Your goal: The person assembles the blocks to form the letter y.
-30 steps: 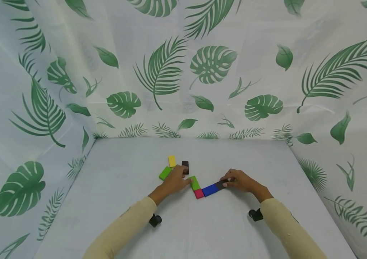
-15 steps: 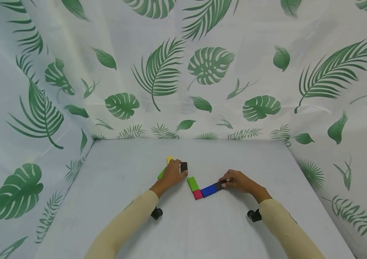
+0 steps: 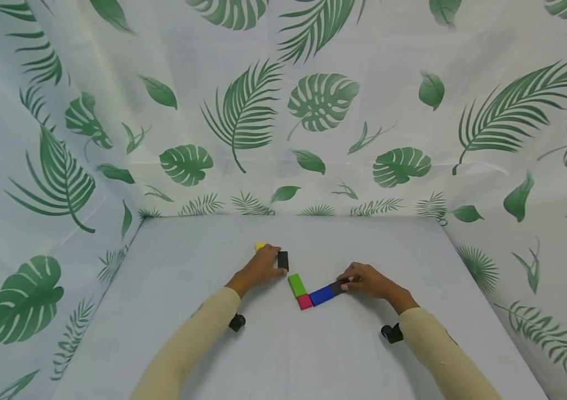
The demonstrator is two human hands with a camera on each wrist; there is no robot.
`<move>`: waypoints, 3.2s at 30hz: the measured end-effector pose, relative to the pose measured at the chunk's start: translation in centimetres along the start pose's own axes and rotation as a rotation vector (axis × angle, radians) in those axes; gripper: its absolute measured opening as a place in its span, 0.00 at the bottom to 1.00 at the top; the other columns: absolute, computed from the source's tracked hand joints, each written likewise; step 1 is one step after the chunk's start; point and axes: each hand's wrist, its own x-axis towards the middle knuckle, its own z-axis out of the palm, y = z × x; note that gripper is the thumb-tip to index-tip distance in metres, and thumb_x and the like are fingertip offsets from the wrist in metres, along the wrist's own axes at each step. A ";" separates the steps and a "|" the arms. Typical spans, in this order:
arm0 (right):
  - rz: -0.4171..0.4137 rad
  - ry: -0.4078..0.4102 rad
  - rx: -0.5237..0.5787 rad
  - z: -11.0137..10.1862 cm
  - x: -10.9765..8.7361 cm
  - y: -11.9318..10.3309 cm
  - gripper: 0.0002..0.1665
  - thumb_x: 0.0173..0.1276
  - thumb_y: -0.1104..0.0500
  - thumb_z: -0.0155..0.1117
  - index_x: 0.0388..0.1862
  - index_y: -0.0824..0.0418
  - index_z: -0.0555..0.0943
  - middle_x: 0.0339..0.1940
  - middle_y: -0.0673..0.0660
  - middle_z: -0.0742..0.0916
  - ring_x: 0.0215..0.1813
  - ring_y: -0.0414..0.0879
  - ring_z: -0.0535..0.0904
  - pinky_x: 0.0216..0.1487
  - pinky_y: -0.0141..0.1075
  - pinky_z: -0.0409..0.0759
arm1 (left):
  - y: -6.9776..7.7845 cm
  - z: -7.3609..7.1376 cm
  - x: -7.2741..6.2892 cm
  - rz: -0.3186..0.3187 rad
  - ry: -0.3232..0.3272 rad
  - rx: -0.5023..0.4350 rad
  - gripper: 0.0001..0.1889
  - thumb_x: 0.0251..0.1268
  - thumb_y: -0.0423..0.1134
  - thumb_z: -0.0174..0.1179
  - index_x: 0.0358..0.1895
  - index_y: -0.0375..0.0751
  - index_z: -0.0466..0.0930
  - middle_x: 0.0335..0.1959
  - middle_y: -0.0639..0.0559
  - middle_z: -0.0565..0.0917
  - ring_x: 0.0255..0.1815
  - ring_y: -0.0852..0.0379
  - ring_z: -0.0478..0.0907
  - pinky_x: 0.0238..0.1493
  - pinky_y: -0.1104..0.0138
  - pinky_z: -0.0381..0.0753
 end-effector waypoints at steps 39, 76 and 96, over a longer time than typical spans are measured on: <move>-0.019 0.004 -0.027 -0.2 -0.3 -0.6 0.17 0.68 0.57 0.69 0.55 0.57 0.87 0.44 0.51 0.83 0.51 0.47 0.79 0.54 0.45 0.78 | -1.4 -1.7 -0.5 0.008 -0.056 -0.133 0.40 0.63 0.56 0.68 0.72 0.35 0.66 0.70 0.41 0.73 0.73 0.46 0.68 0.73 0.54 0.66; 0.021 0.016 0.035 0.0 -0.3 0.0 0.17 0.68 0.54 0.70 0.55 0.53 0.86 0.48 0.50 0.84 0.48 0.44 0.78 0.49 0.36 0.76 | -0.5 -0.3 -0.2 -0.015 0.081 -0.281 0.35 0.60 0.47 0.72 0.68 0.35 0.72 0.51 0.43 0.77 0.48 0.53 0.73 0.54 0.59 0.77; -0.006 0.013 0.045 -0.1 -0.6 0.2 0.19 0.68 0.56 0.70 0.57 0.57 0.84 0.52 0.54 0.85 0.49 0.45 0.77 0.49 0.38 0.76 | -0.3 0.8 0.3 -0.012 0.047 -0.265 0.35 0.61 0.48 0.71 0.67 0.34 0.73 0.53 0.41 0.77 0.48 0.54 0.74 0.55 0.59 0.78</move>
